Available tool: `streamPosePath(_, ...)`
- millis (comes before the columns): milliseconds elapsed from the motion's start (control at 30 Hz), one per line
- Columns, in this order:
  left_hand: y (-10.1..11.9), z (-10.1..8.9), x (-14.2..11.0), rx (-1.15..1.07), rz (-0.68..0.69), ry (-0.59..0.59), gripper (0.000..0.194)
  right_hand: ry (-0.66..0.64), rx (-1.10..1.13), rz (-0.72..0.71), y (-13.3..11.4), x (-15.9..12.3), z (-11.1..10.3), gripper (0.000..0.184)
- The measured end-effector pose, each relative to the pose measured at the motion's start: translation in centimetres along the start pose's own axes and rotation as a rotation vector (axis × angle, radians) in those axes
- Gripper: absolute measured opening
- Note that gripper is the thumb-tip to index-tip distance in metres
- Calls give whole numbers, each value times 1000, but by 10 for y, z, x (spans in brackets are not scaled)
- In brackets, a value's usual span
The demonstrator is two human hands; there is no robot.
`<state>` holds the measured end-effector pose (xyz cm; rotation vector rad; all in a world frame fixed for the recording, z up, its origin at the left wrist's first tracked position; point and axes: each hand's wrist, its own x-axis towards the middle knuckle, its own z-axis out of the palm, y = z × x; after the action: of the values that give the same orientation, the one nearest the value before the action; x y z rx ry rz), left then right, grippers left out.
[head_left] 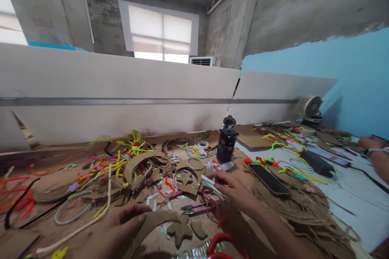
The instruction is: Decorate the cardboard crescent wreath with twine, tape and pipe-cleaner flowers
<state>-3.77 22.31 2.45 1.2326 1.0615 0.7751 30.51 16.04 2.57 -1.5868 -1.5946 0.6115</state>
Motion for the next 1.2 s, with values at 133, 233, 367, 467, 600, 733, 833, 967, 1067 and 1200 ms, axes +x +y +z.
streamPosePath(133,13,-2,-6,37,56,56,32,-63,321,42,-19,-5,9,35)
streamPosePath(233,21,-8,-12,49,109,109,28,-80,494,101,-30,-8,18,40)
streamPosePath(367,30,-17,-19,72,174,188,28,-74,581,140,-41,-8,34,40)
streamPosePath(467,36,-23,-24,83,201,216,30,-98,642,160,-51,-7,51,46)
streamPosePath(600,46,-30,-33,126,271,283,32,-189,699,152,-78,-7,75,48)
streamPosePath(733,53,-35,-43,172,383,391,34,-241,675,59,-115,-8,95,44)
streamPosePath(833,52,-35,-44,116,419,367,35,-260,668,22,-139,-6,108,40)
streamPosePath(967,46,-27,-39,74,400,302,34,-227,622,-53,-154,1,124,31)
streamPosePath(1067,44,-19,-38,34,404,270,31,-176,541,-65,-157,5,130,26)
streamPosePath(1200,47,-13,-39,-30,398,228,30,-108,521,-92,-155,7,133,24)
